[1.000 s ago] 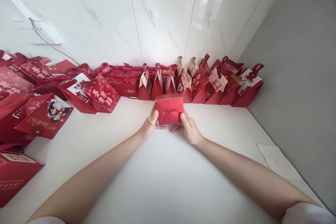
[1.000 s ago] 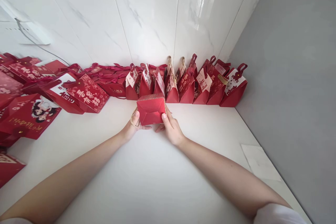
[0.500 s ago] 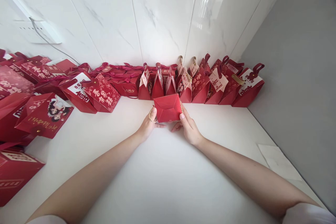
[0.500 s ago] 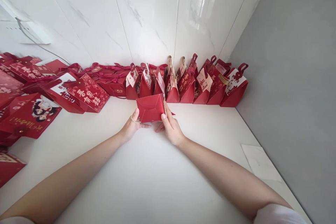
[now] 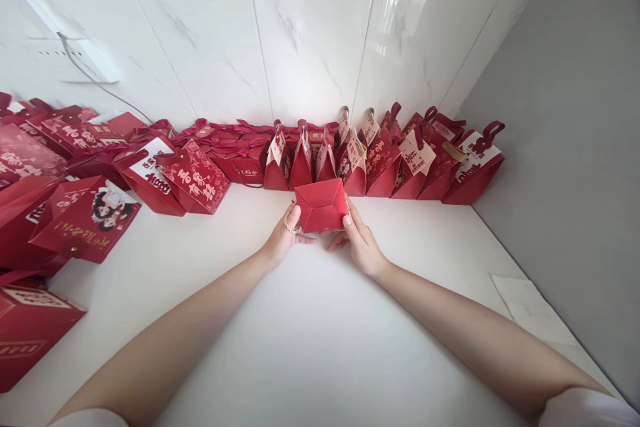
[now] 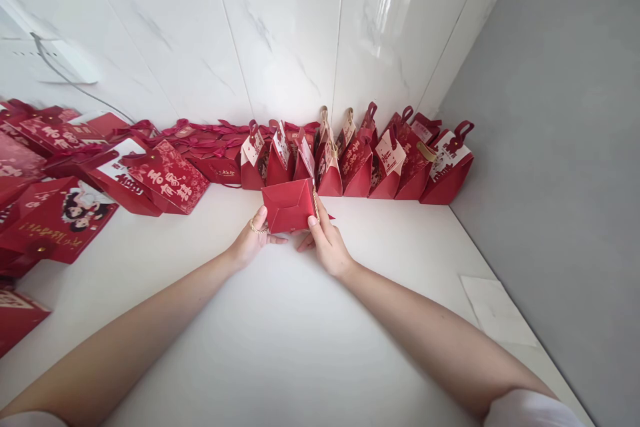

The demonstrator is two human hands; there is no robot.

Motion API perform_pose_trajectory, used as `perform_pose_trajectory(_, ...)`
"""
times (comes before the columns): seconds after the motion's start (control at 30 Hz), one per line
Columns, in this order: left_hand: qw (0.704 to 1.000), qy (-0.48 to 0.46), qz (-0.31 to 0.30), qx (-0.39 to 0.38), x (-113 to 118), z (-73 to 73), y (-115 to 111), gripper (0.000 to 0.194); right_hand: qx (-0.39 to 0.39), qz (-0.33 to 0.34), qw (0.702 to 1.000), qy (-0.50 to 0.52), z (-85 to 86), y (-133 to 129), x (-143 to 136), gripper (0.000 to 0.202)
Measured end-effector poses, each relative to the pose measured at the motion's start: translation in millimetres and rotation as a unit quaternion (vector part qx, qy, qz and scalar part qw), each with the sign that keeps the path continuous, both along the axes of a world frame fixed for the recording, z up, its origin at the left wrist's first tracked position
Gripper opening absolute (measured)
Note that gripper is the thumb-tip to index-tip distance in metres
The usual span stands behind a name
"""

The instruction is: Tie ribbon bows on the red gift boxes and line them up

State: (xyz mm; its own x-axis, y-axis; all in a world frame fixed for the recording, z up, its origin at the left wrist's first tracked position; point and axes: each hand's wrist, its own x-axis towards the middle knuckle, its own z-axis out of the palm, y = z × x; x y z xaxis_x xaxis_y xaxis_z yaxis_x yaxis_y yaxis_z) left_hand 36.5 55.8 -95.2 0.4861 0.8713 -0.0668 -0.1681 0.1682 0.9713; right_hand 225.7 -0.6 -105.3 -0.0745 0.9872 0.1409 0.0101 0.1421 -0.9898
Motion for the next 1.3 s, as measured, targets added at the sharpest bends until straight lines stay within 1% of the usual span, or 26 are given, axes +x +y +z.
perform_pose_trajectory(0.37, 1.0, 0.006, 0.007, -0.001, 0.1, 1.4, -0.8, 0.066, 0.004, 0.008, 1.0, 0.013, -2.8, 1.6, 0.7, 0.069)
perform_pose_trajectory(0.7, 1.0, 0.013, 0.003, 0.007, -0.8, -4.1, 1.3, 0.066, 0.004, 0.011, 1.0, 0.018, -4.1, 2.1, 0.9, 0.07)
perform_pose_trajectory(1.03, 1.0, 0.017, -0.001, 0.013, -0.4, -1.7, 0.7, 0.062, 0.005, 0.012, 0.999, 0.03, -5.4, 3.0, -0.3, 0.073)
perform_pose_trajectory(1.2, 1.0, 0.021, 0.003, 0.015, -0.2, -0.7, 0.6, 0.063, 0.004, 0.014, 1.0, 0.028, -6.3, 3.0, 0.5, 0.069)
perform_pose_trajectory(1.3, 0.999, 0.015, -0.002, 0.028, -1.3, -3.0, 1.7, 0.058, 0.009, 0.002, 1.0, 0.021, -9.6, 5.3, 1.3, 0.066)
